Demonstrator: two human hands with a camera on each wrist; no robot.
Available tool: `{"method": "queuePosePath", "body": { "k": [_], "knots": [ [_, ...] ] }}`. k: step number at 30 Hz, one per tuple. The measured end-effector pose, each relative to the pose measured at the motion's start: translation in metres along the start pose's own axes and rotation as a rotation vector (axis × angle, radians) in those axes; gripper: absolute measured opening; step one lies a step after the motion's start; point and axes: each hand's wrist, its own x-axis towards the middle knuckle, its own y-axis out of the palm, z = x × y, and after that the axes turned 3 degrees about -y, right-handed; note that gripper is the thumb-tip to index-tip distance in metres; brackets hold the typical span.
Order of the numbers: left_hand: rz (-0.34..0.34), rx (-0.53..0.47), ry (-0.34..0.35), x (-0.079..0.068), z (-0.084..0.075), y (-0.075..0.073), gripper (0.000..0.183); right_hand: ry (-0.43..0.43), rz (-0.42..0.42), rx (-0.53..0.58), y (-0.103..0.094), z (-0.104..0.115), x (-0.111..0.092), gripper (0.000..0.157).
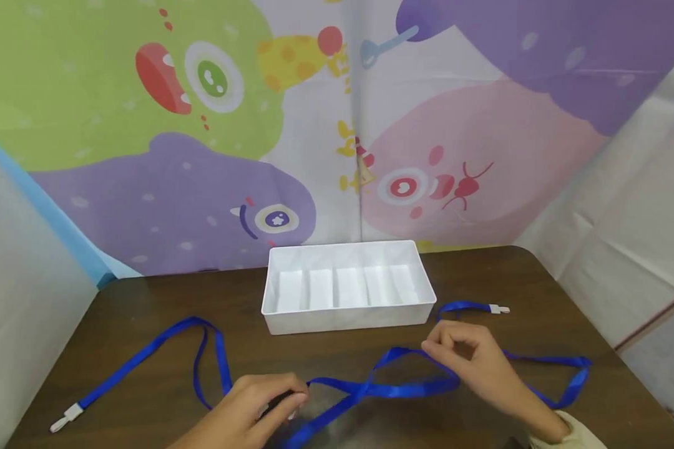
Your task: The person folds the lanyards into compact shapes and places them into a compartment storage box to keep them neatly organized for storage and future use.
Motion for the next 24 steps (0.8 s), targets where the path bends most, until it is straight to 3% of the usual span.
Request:
{"method": "queuePosePath", "body": {
  "k": [5,8,13,17,20,24],
  "knots": [
    [0.028,0.064,-0.002,0.005,-0.009,0.001,0.018,-0.056,0.036,-0.175,0.020,0.008,0.014,0.037],
    [0.042,0.074,0.006,0.008,-0.017,0.000,0.026,-0.073,0.099,-0.202,0.030,0.017,0.021,0.032],
    [0.037,0.109,0.005,0.017,-0.032,0.003,0.039,-0.128,0.301,-0.137,0.046,0.035,0.027,0.053],
    [0.022,0.193,0.027,0.024,-0.041,0.007,0.032,-0.129,0.451,-0.020,0.060,0.044,0.029,0.056],
    [0.023,0.224,0.055,0.027,-0.045,0.011,0.022,-0.111,0.496,0.096,0.067,0.046,0.031,0.048],
    [-0.054,0.281,0.159,0.030,-0.046,0.015,0.015,-0.064,0.526,0.252,0.071,0.046,0.032,0.041]
  ]
}}
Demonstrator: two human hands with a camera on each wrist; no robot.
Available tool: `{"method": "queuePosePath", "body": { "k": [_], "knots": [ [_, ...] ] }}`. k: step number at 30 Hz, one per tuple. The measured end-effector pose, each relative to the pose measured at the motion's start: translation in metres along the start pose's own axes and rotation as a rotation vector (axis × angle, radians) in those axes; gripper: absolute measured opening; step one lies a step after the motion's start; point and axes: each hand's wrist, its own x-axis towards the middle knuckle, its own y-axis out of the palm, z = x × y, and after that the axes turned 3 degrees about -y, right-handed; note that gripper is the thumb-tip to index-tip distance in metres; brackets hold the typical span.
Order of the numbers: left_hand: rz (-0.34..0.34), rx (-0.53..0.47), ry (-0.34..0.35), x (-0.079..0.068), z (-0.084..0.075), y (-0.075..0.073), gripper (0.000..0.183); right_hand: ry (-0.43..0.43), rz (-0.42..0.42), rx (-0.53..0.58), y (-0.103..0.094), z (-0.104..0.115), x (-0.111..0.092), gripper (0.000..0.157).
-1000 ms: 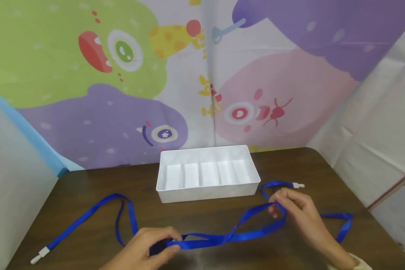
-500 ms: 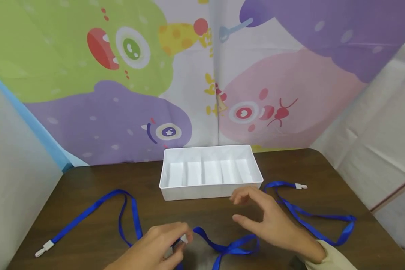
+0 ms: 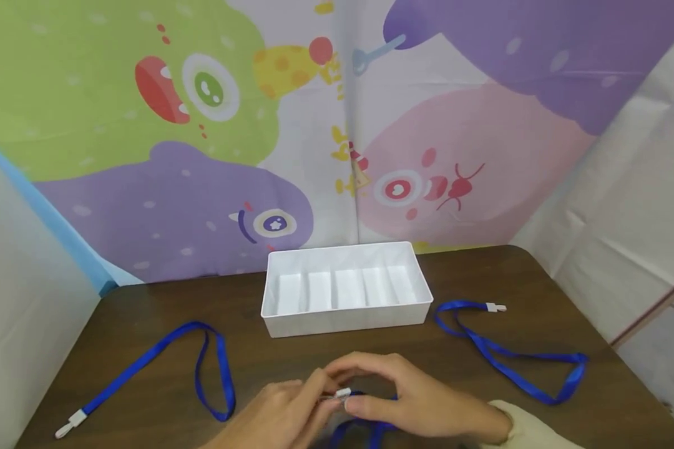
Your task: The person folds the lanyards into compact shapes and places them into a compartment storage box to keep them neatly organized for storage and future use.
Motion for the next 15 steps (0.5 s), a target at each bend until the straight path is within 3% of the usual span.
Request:
{"method": "queuePosePath", "body": {
  "k": [4,8,11,15],
  "knots": [
    [-0.145,0.083,0.087,0.007,0.001,0.002,0.023,0.023,0.047,0.160,0.000,-0.001,0.003,0.037],
    [-0.227,0.115,0.098,0.013,0.002,-0.002,0.028,0.097,0.009,0.282,0.006,0.000,0.008,0.029],
    [-0.248,0.156,0.079,0.014,0.005,-0.007,0.030,0.135,-0.101,0.215,0.012,0.002,0.008,0.020],
    [-0.221,0.181,0.033,0.011,0.010,-0.012,0.030,0.046,-0.181,-0.100,0.012,0.002,0.008,0.020]
  ]
}}
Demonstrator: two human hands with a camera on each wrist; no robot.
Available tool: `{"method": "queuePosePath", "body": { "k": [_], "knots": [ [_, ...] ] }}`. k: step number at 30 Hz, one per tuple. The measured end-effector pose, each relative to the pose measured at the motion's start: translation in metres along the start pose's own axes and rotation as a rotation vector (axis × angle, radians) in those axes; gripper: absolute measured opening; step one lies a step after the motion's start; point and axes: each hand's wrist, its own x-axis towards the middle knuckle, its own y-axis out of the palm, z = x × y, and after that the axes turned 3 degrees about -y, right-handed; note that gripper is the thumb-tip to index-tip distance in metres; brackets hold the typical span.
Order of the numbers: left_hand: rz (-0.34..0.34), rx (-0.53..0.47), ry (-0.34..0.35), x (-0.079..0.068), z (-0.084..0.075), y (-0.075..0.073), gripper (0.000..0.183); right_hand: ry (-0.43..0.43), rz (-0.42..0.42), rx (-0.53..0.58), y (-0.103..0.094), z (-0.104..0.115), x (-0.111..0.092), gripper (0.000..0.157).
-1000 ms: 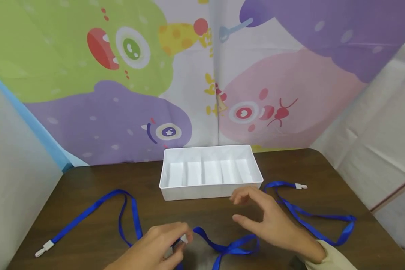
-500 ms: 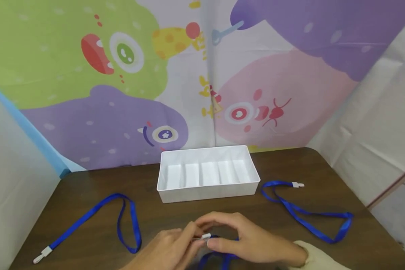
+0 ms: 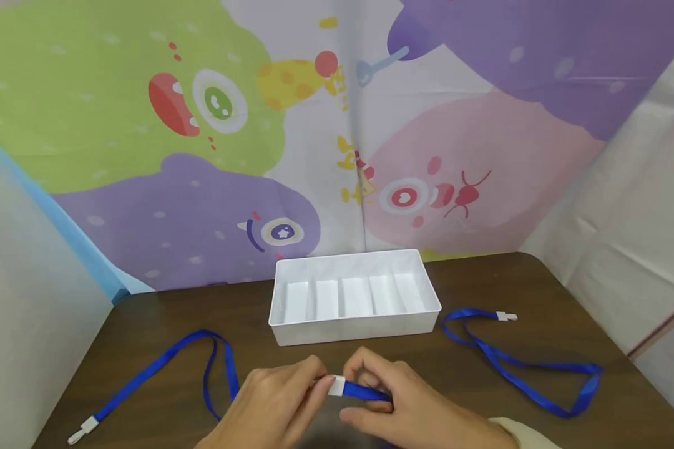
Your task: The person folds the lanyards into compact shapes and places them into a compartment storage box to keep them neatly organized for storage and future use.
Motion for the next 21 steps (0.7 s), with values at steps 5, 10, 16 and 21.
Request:
{"method": "queuePosePath", "body": {
  "k": [5,10,16,21],
  "knots": [
    [0.003,-0.005,-0.048,-0.003,0.006,-0.003,0.027,-0.076,0.018,-0.121,-0.006,-0.003,0.000,0.010],
    [-0.030,-0.039,-0.093,-0.005,0.013,-0.011,0.018,-0.061,0.044,-0.089,-0.014,-0.005,-0.002,0.017],
    [-0.004,-0.100,-0.110,-0.006,0.016,-0.016,0.009,0.008,0.013,-0.024,-0.021,-0.004,-0.005,0.015],
    [0.013,-0.136,-0.091,-0.005,0.016,-0.015,0.008,0.015,0.066,-0.020,-0.026,-0.005,-0.007,0.015]
  ]
}}
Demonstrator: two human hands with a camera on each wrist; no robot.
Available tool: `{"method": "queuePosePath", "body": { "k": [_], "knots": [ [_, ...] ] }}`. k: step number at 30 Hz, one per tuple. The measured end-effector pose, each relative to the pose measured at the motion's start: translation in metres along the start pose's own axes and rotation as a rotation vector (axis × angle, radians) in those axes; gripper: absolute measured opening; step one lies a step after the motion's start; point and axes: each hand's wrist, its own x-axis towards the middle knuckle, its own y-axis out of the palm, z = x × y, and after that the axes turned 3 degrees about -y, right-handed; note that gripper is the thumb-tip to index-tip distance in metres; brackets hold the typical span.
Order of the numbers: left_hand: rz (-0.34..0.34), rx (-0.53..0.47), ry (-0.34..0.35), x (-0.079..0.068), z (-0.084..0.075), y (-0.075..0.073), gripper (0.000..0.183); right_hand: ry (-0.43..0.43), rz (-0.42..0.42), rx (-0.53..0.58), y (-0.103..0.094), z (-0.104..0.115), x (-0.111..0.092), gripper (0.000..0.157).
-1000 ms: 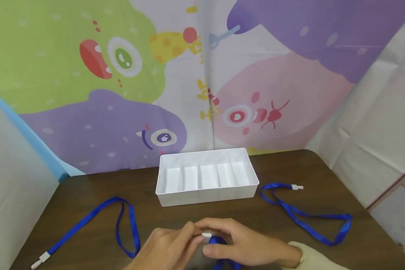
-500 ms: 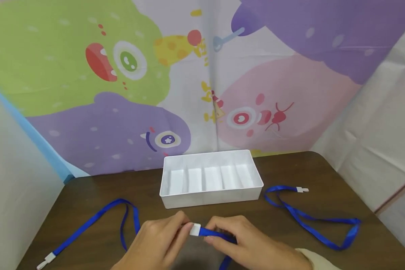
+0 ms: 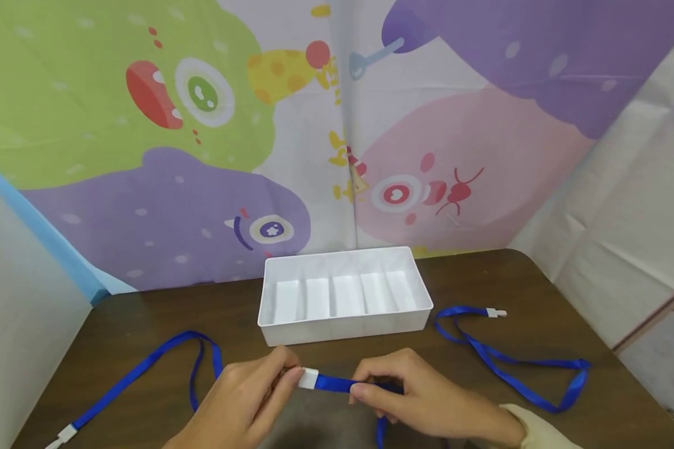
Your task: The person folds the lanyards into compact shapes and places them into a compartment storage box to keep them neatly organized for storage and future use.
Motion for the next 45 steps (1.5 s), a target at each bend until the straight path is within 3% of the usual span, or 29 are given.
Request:
{"method": "queuePosePath", "body": {
  "k": [7,10,14,17,19,22,27,34,42,45],
  "knots": [
    [0.035,-0.050,-0.033,0.000,-0.001,-0.004,0.018,-0.059,0.076,-0.113,-0.005,0.001,-0.004,0.012],
    [0.055,-0.088,-0.025,0.001,-0.005,-0.001,0.017,-0.038,0.080,-0.080,-0.005,0.002,-0.004,0.020],
    [0.073,-0.116,0.059,0.003,-0.012,0.009,0.007,-0.061,0.083,-0.032,-0.001,0.005,0.000,0.030],
    [0.063,-0.105,0.144,0.005,-0.018,0.018,0.014,-0.157,0.056,-0.063,0.004,0.009,0.003,0.029],
    [0.057,-0.089,0.165,0.007,-0.021,0.021,0.018,-0.215,0.033,-0.064,0.008,0.010,0.004,0.025],
    [0.044,-0.056,0.162,0.007,-0.025,0.021,0.020,-0.242,0.029,0.038,0.012,0.011,0.004,0.019],
    [0.005,-0.006,0.145,0.009,-0.025,0.011,0.020,-0.165,0.012,0.217,0.010,0.014,0.000,0.017],
    [-0.024,-0.015,0.086,0.010,-0.017,-0.011,0.015,-0.109,-0.027,0.052,-0.003,0.019,-0.009,0.022],
    [-0.044,-0.001,0.023,0.006,-0.006,-0.028,0.009,-0.040,-0.014,-0.024,-0.016,0.021,-0.019,0.022],
    [-0.034,-0.011,-0.025,0.005,-0.004,-0.035,0.017,0.018,-0.009,-0.011,-0.020,0.023,-0.023,0.021]
  ]
}}
